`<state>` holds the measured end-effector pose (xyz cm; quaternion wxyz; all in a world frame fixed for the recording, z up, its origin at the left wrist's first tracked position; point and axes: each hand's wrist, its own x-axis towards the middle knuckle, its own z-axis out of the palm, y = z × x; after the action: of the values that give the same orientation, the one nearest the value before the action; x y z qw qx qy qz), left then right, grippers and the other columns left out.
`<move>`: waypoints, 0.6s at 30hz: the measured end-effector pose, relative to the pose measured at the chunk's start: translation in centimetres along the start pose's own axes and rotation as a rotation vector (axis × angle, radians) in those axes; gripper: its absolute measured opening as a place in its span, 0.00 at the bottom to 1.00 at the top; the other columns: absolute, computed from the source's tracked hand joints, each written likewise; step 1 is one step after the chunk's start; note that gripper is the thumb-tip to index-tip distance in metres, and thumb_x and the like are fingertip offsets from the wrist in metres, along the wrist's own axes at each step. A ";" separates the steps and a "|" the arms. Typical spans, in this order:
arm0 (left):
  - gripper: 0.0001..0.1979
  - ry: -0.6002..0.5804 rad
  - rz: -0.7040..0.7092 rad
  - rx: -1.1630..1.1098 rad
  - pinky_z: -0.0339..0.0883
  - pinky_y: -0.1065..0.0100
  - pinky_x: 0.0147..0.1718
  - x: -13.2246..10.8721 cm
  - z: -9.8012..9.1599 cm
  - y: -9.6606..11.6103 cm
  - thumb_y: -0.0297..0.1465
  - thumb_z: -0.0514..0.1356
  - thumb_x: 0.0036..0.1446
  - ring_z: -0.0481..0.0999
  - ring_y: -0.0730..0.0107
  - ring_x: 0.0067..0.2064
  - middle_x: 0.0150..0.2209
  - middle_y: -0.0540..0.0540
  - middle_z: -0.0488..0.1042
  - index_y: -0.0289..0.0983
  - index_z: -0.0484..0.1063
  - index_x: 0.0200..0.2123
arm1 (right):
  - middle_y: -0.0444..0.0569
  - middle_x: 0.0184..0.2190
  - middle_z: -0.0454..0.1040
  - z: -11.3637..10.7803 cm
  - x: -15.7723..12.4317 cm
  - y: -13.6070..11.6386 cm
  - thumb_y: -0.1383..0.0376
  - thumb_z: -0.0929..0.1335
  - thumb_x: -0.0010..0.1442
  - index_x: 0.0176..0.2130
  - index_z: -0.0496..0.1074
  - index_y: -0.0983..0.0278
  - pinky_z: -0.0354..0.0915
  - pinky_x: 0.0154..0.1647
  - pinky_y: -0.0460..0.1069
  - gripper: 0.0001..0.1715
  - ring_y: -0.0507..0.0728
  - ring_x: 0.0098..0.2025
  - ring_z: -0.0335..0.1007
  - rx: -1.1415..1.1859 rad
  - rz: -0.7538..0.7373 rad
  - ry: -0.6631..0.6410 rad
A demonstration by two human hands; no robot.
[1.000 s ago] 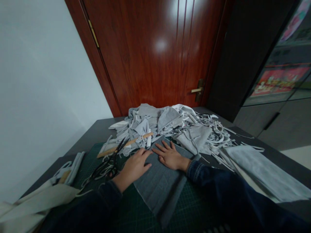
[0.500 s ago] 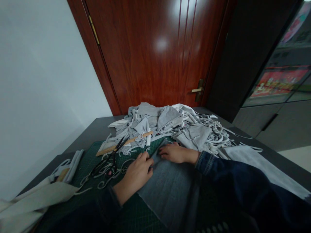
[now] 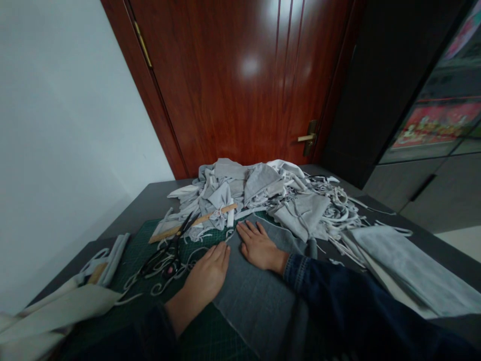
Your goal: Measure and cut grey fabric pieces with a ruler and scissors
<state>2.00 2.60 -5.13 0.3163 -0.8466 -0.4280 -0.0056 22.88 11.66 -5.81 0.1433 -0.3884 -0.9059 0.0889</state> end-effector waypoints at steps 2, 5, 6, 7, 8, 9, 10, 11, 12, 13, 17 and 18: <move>0.25 -0.037 -0.036 -0.007 0.71 0.57 0.57 -0.3 0.1 -0.5 0.16 0.48 0.63 0.77 0.55 0.60 0.56 0.32 0.80 0.27 0.77 0.57 | 0.57 0.77 0.48 -0.1 0.2 0.0 0.56 0.59 0.72 0.75 0.51 0.71 0.35 0.76 0.70 0.40 0.70 0.78 0.38 0.027 0.020 -0.014; 0.23 -0.072 -0.118 -0.034 0.71 0.54 0.58 -0.7 0.5 -1.2 0.19 0.49 0.66 0.77 0.52 0.61 0.57 0.33 0.79 0.28 0.77 0.58 | 0.57 0.77 0.47 -0.1 0.3 -0.1 0.51 0.59 0.73 0.75 0.51 0.70 0.34 0.76 0.69 0.42 0.69 0.78 0.37 0.043 0.017 -0.030; 0.23 -0.082 -0.149 -0.047 0.72 0.54 0.58 -0.9 0.7 -1.4 0.21 0.49 0.67 0.77 0.52 0.61 0.57 0.33 0.79 0.28 0.77 0.58 | 0.56 0.77 0.46 -0.1 0.3 -0.1 0.51 0.59 0.73 0.75 0.51 0.69 0.34 0.76 0.69 0.41 0.69 0.78 0.37 0.046 0.017 -0.034; 0.22 -0.091 -0.177 -0.063 0.72 0.54 0.58 -1.0 0.8 -1.6 0.22 0.50 0.68 0.76 0.51 0.61 0.58 0.34 0.79 0.29 0.77 0.58 | 0.56 0.77 0.46 -0.1 0.3 -0.1 0.50 0.59 0.73 0.75 0.51 0.69 0.34 0.76 0.69 0.41 0.69 0.78 0.37 0.048 0.019 -0.037; 0.22 -0.097 -0.197 -0.084 0.71 0.54 0.58 -1.2 0.8 -1.7 0.23 0.50 0.69 0.76 0.52 0.61 0.58 0.35 0.79 0.29 0.77 0.58 | 0.56 0.77 0.46 -0.1 0.3 -0.1 0.50 0.59 0.73 0.75 0.51 0.68 0.34 0.76 0.69 0.41 0.69 0.78 0.37 0.049 0.020 -0.038; 0.22 -0.102 -0.216 -0.107 0.71 0.54 0.59 -1.4 0.7 -1.9 0.23 0.50 0.68 0.75 0.52 0.61 0.58 0.35 0.79 0.30 0.77 0.59 | 0.56 0.77 0.46 -0.2 0.3 0.0 0.49 0.58 0.73 0.75 0.51 0.68 0.34 0.76 0.69 0.42 0.70 0.78 0.37 0.050 0.021 -0.040; 0.22 -0.111 -0.238 -0.126 0.71 0.54 0.59 -1.6 0.5 -2.0 0.22 0.51 0.68 0.75 0.53 0.61 0.59 0.36 0.78 0.31 0.76 0.59 | 0.56 0.77 0.47 -0.3 0.3 0.1 0.47 0.58 0.74 0.75 0.51 0.67 0.33 0.76 0.70 0.42 0.70 0.78 0.37 0.049 0.020 -0.042; 0.22 -0.124 -0.270 -0.136 0.72 0.54 0.58 -1.7 0.2 -2.1 0.22 0.51 0.67 0.75 0.52 0.60 0.58 0.36 0.79 0.32 0.76 0.59 | 0.55 0.77 0.47 -0.4 0.3 0.3 0.45 0.58 0.74 0.75 0.51 0.66 0.33 0.76 0.71 0.43 0.70 0.78 0.37 0.049 0.016 -0.047; 0.22 -0.145 -0.301 -0.141 0.73 0.54 0.55 -1.7 -0.3 -2.2 0.21 0.51 0.67 0.76 0.52 0.58 0.56 0.37 0.79 0.33 0.76 0.59 | 0.55 0.77 0.47 -0.5 0.3 0.4 0.44 0.58 0.73 0.76 0.51 0.65 0.33 0.76 0.72 0.44 0.71 0.78 0.37 0.048 0.008 -0.051; 0.22 -0.168 -0.314 -0.146 0.74 0.54 0.53 -1.8 -0.8 -2.1 0.21 0.52 0.67 0.77 0.53 0.56 0.55 0.38 0.79 0.35 0.77 0.59 | 0.55 0.77 0.47 -0.7 0.3 0.6 0.42 0.57 0.73 0.76 0.51 0.65 0.32 0.75 0.73 0.45 0.71 0.78 0.36 0.045 -0.002 -0.057; 0.24 -0.209 -0.134 -0.154 0.74 0.57 0.51 -1.7 -2.4 -1.6 0.18 0.52 0.65 0.76 0.56 0.55 0.57 0.40 0.78 0.38 0.76 0.59 | 0.55 0.77 0.46 -1.0 0.3 1.0 0.41 0.58 0.73 0.76 0.50 0.63 0.33 0.74 0.75 0.46 0.72 0.78 0.36 0.019 -0.048 -0.066; 0.25 -0.202 -0.083 -0.151 0.74 0.57 0.51 -1.7 -2.6 -1.4 0.17 0.52 0.65 0.76 0.56 0.56 0.59 0.40 0.77 0.38 0.75 0.59 | 0.55 0.77 0.46 -1.0 0.2 1.0 0.41 0.58 0.73 0.76 0.50 0.63 0.33 0.74 0.75 0.45 0.72 0.78 0.37 0.012 -0.054 -0.065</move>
<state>0.56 0.58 -2.82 0.2066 -0.8459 -0.4904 0.0343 23.76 12.53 -5.06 0.1183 -0.3598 -0.9198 0.1030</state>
